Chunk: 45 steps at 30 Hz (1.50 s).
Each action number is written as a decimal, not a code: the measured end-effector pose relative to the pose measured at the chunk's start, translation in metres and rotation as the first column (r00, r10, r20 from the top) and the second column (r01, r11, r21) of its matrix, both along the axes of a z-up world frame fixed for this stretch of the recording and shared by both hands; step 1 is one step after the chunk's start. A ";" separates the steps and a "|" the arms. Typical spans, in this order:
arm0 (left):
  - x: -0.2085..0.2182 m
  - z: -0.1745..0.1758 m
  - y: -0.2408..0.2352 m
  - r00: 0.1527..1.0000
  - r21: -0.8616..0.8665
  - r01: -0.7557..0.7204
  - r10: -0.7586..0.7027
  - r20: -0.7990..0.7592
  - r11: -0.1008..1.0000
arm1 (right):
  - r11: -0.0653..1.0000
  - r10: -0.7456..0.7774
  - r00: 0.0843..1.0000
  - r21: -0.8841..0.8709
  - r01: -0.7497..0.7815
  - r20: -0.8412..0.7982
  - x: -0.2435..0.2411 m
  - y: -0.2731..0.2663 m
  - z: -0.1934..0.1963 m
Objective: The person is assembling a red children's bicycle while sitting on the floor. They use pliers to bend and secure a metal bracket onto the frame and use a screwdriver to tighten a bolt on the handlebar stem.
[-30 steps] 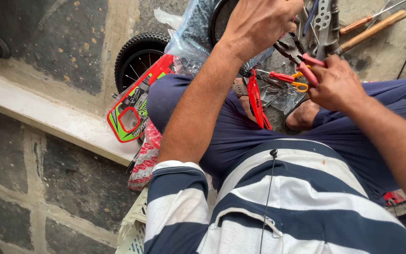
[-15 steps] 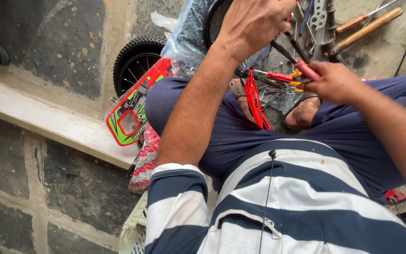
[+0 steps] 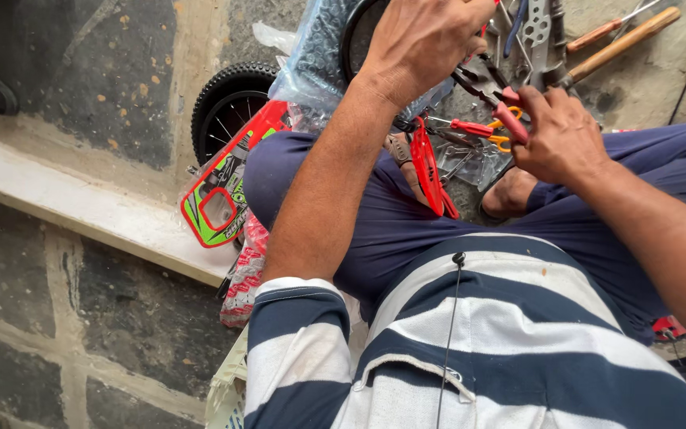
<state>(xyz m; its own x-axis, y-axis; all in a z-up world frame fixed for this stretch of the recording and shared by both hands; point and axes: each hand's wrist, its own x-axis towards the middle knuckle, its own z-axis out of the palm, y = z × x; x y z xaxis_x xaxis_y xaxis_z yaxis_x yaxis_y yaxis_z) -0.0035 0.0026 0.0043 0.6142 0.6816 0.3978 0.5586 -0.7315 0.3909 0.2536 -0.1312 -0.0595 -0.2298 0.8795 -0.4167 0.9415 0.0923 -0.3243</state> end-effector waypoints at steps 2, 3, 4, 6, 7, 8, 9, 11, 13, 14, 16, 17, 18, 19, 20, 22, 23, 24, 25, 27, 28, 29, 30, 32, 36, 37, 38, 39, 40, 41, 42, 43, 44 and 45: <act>0.001 -0.001 -0.001 0.995 -0.092 -0.012 0.003 -0.095 0.996 | 0.974 -0.085 0.990 -0.221 0.058 -0.116 0.003 -0.005 -0.005; 0.003 -0.002 -0.004 0.990 -0.140 -0.017 -0.002 -0.139 0.990 | 0.887 -0.245 0.951 -0.440 0.142 -0.186 0.005 -0.009 -0.005; 0.004 -0.001 -0.002 0.995 -0.102 -0.003 -0.007 -0.098 0.995 | 0.753 -0.402 0.887 -0.633 0.181 -0.225 0.006 -0.008 -0.005; 0.004 0.002 -0.002 1.000 -0.022 0.018 -0.018 -0.014 1.000 | 0.770 -0.398 0.886 -0.612 0.182 -0.238 0.006 -0.001 0.000; 0.005 0.003 0.002 1.000 -0.003 0.019 -0.019 -0.003 1.000 | 0.909 -0.236 0.950 -0.392 0.141 -0.206 0.005 0.004 0.003; 0.003 0.002 0.001 1.000 0.004 0.014 -0.014 0.007 1.000 | 0.985 -0.073 0.988 -0.166 0.051 -0.134 0.002 0.004 0.006; 0.003 0.000 0.000 1.000 0.012 0.009 -0.010 0.016 1.000 | 0.991 -0.046 0.995 -0.126 0.034 -0.092 -0.001 0.004 0.010; 0.003 -0.002 0.003 1.000 -0.012 0.008 -0.008 -0.001 1.000 | 0.999 -0.010 1.000 -0.037 0.010 -0.014 -0.007 0.006 0.014; 0.006 -0.006 -0.002 1.000 -0.041 0.010 -0.010 -0.023 0.999 | 0.862 -0.283 0.937 -0.484 0.155 -0.205 -0.007 0.001 0.018; 0.007 -0.006 -0.001 0.999 -0.047 0.003 -0.005 -0.041 0.999 | 0.718 -0.432 0.867 -0.676 0.164 -0.248 -0.007 0.002 0.019; 0.007 -0.005 0.001 0.999 -0.057 -0.001 -0.002 -0.054 0.998 | 0.814 -0.332 0.926 -0.551 0.184 -0.181 -0.006 0.004 0.020; 0.007 -0.005 0.003 0.999 -0.061 0.003 -0.006 -0.049 0.998 | 0.857 -0.283 0.949 -0.482 0.184 -0.140 -0.004 0.007 0.019; 0.005 -0.005 0.000 0.999 -0.071 -0.001 -0.002 -0.046 0.997 | 0.948 -0.167 0.982 -0.287 0.136 -0.086 -0.004 0.005 0.017; 0.004 -0.006 -0.002 0.999 -0.058 -0.009 0.007 -0.041 0.998 | 0.995 -0.060 0.998 -0.084 0.059 -0.010 -0.003 0.005 0.014; 0.003 -0.006 -0.001 0.999 -0.043 -0.010 0.008 -0.040 0.999 | 0.993 0.026 0.997 0.116 -0.035 0.079 -0.003 0.004 0.011; 0.003 -0.007 -0.002 0.998 -0.047 -0.012 0.009 -0.055 0.999 | 0.938 -0.163 0.979 -0.328 0.114 -0.125 -0.001 0.006 0.004; 0.003 -0.007 -0.002 0.997 -0.066 -0.012 0.008 -0.072 0.998 | 0.831 -0.283 0.940 -0.538 0.142 -0.189 -0.001 0.004 0.002; 0.005 -0.007 -0.001 0.996 -0.080 -0.014 0.007 -0.086 0.997 | 0.807 -0.317 0.927 -0.571 0.152 -0.201 0.001 0.004 0.003; 0.007 -0.007 -0.001 0.998 -0.069 -0.005 0.001 -0.062 0.998 | 0.782 -0.350 0.912 -0.603 0.160 -0.212 0.001 0.001 0.006; 0.007 -0.006 0.001 1.000 -0.037 0.001 -0.002 -0.021 0.999 | 0.886 -0.260 0.949 -0.436 0.162 -0.177 -0.003 0.003 0.010; 0.006 -0.007 -0.001 1.000 -0.037 -0.013 0.011 -0.029 0.999 | 0.965 -0.150 0.984 -0.231 0.124 -0.099 -0.005 0.000 0.013; 0.005 -0.009 -0.001 0.999 -0.036 -0.026 0.024 -0.037 0.999 | 0.998 -0.052 0.999 -0.021 0.052 0.000 -0.006 -0.002 0.015; 0.004 -0.010 -0.001 0.998 -0.034 -0.033 0.032 -0.051 0.999 | 0.999 -0.019 1.000 0.039 0.018 0.016 -0.009 -0.003 0.014; 0.004 -0.013 -0.001 0.995 -0.046 -0.030 0.025 -0.091 0.998 | 0.987 0.037 0.998 0.152 -0.045 0.058 -0.008 -0.005 0.011; 0.003 -0.014 -0.001 0.995 -0.030 -0.023 0.020 -0.097 0.999 | 0.886 -0.243 0.939 -0.451 0.112 -0.243 0.007 0.002 0.001; 0.003 -0.013 0.001 0.996 -0.016 -0.028 0.026 -0.084 0.999 | 0.880 -0.249 0.948 -0.456 0.135 -0.200 0.010 0.006 -0.004; 0.004 -0.014 0.001 0.997 -0.009 -0.033 0.032 -0.071 0.999 | 0.871 -0.257 0.954 -0.466 0.158 -0.156 0.012 0.004 -0.008; 0.004 -0.017 0.001 0.998 -0.001 -0.038 0.037 -0.058 0.999 | 0.909 -0.216 0.963 -0.394 0.137 -0.162 0.013 0.001 -0.013; 0.005 -0.020 -0.001 0.998 -0.027 -0.048 0.047 -0.051 0.998 | 0.939 -0.171 0.971 -0.326 0.109 -0.165 0.013 -0.006 -0.017; 0.007 -0.024 -0.002 0.997 -0.053 -0.059 0.057 -0.044 0.997 | 0.963 -0.125 0.978 -0.256 0.080 -0.166 0.013 -0.013 -0.022; 0.007 -0.028 0.000 0.997 -0.076 -0.063 0.060 -0.038 0.995 | 0.935 -0.112 0.986 -0.350 0.063 -0.121 0.011 -0.020 -0.026; 0.007 -0.031 0.000 0.997 -0.077 -0.075 0.073 -0.030 0.994 | 0.896 -0.093 0.993 -0.440 0.049 -0.079 0.008 -0.028 -0.028; 0.009 -0.034 0.000 0.996 -0.077 -0.087 0.086 -0.019 0.993 | 0.850 -0.069 0.997 -0.525 0.039 -0.037 0.006 -0.034 -0.028; 0.009 -0.036 0.000 0.995 -0.076 -0.099 0.099 -0.009 0.992 | 0.905 -0.041 0.995 -0.425 -0.003 -0.095 0.003 -0.040 -0.026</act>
<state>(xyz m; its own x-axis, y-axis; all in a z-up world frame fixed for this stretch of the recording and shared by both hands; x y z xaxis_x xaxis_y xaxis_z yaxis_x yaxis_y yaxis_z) 0.0058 0.0026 -0.0320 0.5438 0.7675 0.3394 0.6289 -0.6405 0.4408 0.2565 -0.1709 -0.0856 -0.2745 0.6293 -0.7271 0.9027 -0.0918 -0.4203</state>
